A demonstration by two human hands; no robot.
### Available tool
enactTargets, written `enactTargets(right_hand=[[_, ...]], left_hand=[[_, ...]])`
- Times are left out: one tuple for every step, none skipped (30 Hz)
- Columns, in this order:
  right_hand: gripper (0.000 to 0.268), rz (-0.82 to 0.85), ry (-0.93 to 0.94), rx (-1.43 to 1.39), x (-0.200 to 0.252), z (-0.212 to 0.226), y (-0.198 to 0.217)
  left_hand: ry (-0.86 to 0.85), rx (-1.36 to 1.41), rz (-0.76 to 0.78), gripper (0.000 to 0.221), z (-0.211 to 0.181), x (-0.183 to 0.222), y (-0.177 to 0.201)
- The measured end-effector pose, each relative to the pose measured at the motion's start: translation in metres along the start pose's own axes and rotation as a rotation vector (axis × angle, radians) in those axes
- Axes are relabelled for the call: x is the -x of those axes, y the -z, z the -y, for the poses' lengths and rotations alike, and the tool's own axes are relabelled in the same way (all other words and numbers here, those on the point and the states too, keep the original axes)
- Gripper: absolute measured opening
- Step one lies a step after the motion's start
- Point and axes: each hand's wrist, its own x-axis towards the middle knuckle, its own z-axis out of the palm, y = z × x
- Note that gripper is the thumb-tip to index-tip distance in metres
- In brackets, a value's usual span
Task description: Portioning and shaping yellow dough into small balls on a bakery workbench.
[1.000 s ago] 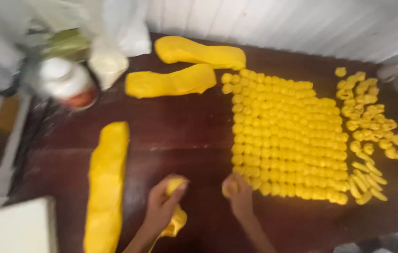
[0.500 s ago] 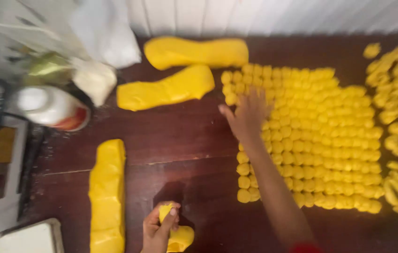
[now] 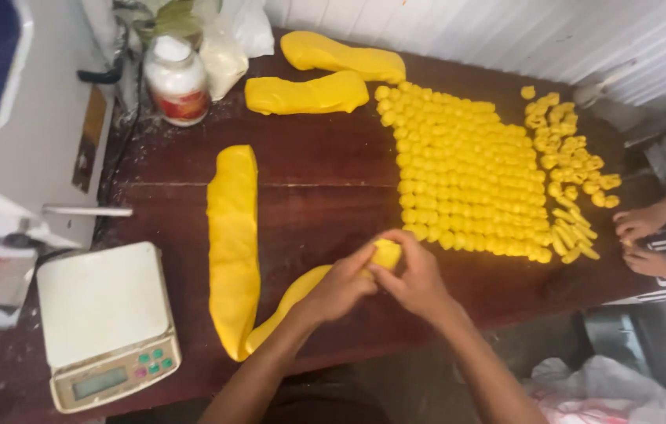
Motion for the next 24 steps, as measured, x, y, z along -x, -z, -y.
enactTargets(right_hand=[[0.046,-0.022,0.113,0.064,0.004,0.010,0.005],[0.046,-0.040,0.219,0.125,0.009,0.019,0.010],[0.046,-0.033,0.214,0.131,0.017,0.028,0.015],[0.043,-0.028,0.235,0.165,0.019,0.036,0.017],[0.039,-0.023,0.255,0.198,0.019,0.042,0.020],[0.039,-0.028,0.253,0.192,0.027,0.037,0.014],[0.034,-0.068,0.249,0.169,0.033,0.030,0.010],[0.029,-0.109,0.245,0.152,0.039,0.021,0.009],[0.029,-0.116,0.242,0.151,0.046,0.004,-0.002],[0.025,-0.233,0.216,0.087,0.047,-0.015,-0.013],[0.021,-0.349,0.188,0.021,0.048,-0.036,-0.023],[0.021,-0.348,0.187,0.003,0.046,-0.052,-0.030],[0.019,-0.380,0.090,-0.008,0.044,-0.069,-0.035],[0.018,-0.412,0.007,-0.022,0.033,-0.087,-0.039],[0.018,-0.412,0.017,-0.045,0.029,-0.109,-0.038],[0.021,-0.321,-0.092,0.012,0.024,-0.130,-0.042],[0.026,-0.226,-0.199,0.068,0.019,-0.152,-0.047],[0.026,-0.218,-0.187,0.048,-0.001,-0.167,-0.040],[0.023,-0.158,-0.202,-0.018,-0.021,-0.184,-0.035],[0.022,-0.092,-0.247,-0.077,-0.027,-0.198,-0.028],[0.022,-0.080,-0.264,-0.088,-0.050,-0.196,-0.016],[0.022,-0.117,-0.270,-0.236,-0.080,-0.197,-0.006],[0.029,-0.155,-0.276,-0.383,-0.110,-0.198,0.003],[0.029,-0.139,-0.301,-0.402,-0.140,-0.204,0.006]], left_hand=[[-0.047,-0.231,0.010,0.077,-0.002,0.008,-0.003],[-0.085,-0.458,0.016,0.073,-0.003,0.016,-0.008],[-0.084,-0.449,0.014,0.073,-0.017,0.021,-0.020],[-0.117,-0.564,0.009,0.054,-0.035,0.024,-0.026],[-0.149,-0.680,0.003,0.036,-0.051,0.024,-0.033],[-0.144,-0.687,0.007,0.036,-0.049,0.028,-0.033],[-0.141,-0.697,0.045,0.032,-0.046,0.029,-0.034],[-0.141,-0.702,0.087,0.029,-0.041,0.027,-0.037],[-0.140,-0.705,0.095,0.029,-0.033,0.026,-0.036],[-0.161,-0.693,0.101,0.023,-0.025,0.024,-0.034],[-0.181,-0.681,0.108,0.019,-0.017,0.020,-0.032],[-0.169,-0.695,0.102,0.019,-0.013,0.019,-0.033],[-0.160,-0.757,0.073,0.017,-0.011,0.016,-0.035],[-0.161,-0.829,0.040,0.015,-0.010,0.007,-0.034],[-0.159,-0.853,0.030,0.015,-0.007,0.003,-0.037],[-0.141,-0.724,0.035,0.014,-0.005,-0.002,-0.036],[-0.122,-0.596,0.038,0.013,-0.002,-0.008,-0.035],[-0.121,-0.615,0.023,0.013,0.007,-0.016,-0.024],[-0.040,-0.560,-0.110,0.010,0.017,-0.024,-0.010],[0.062,-0.483,-0.235,0.009,0.029,-0.025,-0.002],[0.085,-0.482,-0.243,0.009,0.037,-0.027,0.003],[0.270,-0.443,-0.369,0.013,0.043,-0.033,0.013],[0.456,-0.401,-0.493,0.019,0.049,-0.038,0.023],[0.487,-0.403,-0.509,0.019,0.056,-0.038,0.026]])
